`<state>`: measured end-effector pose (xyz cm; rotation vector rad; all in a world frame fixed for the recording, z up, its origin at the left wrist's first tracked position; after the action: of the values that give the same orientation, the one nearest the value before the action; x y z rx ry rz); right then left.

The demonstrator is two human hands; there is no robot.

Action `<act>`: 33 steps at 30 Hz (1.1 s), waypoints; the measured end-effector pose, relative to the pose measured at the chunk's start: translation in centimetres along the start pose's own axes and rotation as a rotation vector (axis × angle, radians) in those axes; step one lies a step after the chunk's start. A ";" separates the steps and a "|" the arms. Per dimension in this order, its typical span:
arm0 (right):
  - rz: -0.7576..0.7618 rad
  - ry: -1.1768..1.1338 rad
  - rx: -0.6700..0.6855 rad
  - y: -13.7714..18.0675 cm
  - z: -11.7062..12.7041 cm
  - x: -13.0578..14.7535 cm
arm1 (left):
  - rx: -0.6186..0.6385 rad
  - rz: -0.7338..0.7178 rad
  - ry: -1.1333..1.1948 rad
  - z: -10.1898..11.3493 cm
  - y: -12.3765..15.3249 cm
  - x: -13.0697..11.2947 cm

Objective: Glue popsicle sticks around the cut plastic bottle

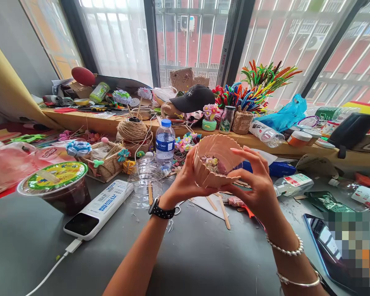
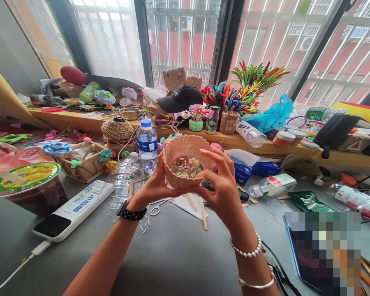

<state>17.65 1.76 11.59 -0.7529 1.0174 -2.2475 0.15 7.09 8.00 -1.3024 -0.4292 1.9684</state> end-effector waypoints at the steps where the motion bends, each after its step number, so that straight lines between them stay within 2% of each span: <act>1: -0.034 0.003 -0.030 0.0 0.0 -0.1 | -0.071 -0.040 -0.044 0.0 0.0 0.2; 3: -0.138 -0.067 -0.094 0.2 0.0 -0.6 | -0.198 -0.113 -0.123 0.2 0.0 0.6; 6: -0.371 -0.446 -0.120 0.7 -0.8 -1.8 | -0.309 -0.167 -0.248 0.3 -0.1 1.1; 10: -0.733 -1.132 0.052 1.2 -3.2 -2.1 | -0.373 -0.271 -0.325 0.2 0.1 1.5; 13: -0.872 -1.400 0.116 1.1 -4.4 -0.9 | -0.391 -0.301 -0.313 -0.2 0.3 1.7; 17: -0.941 -1.431 -0.019 0.8 -4.9 0.0 | -0.342 -0.239 -0.283 -0.7 0.2 2.1; 20: -0.971 -1.381 -0.110 0.7 -4.8 -0.4 | -0.250 -0.186 -0.205 -0.9 0.1 2.2; 22: -0.968 -1.329 -0.138 0.7 -4.8 -0.8 | -0.158 -0.106 -0.051 -1.0 0.1 2.0; 25: -0.925 -1.236 -0.139 0.6 -4.6 -1.1 | -0.056 0.022 0.307 -1.2 -0.1 1.3; 28: -0.858 -1.180 -0.108 0.6 -4.4 -0.9 | -0.108 0.105 0.509 -1.3 -0.2 0.6; 33: -0.841 -1.207 -0.071 0.5 -4.3 -0.5 | -0.218 0.190 0.514 -1.5 -0.2 0.3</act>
<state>15.15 3.91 8.70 -2.4554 0.1416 -1.6714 1.50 7.22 7.28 -1.9798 -0.2770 1.6750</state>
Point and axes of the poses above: each hand's wrist, its own y-axis away from the middle knuckle, its own z-axis out of the back of the hand, x = y × z, the point moved 1 cm from there along -y, towards the middle knuckle, and after that the axes turned 3 degrees about z, right-handed, at the moved point
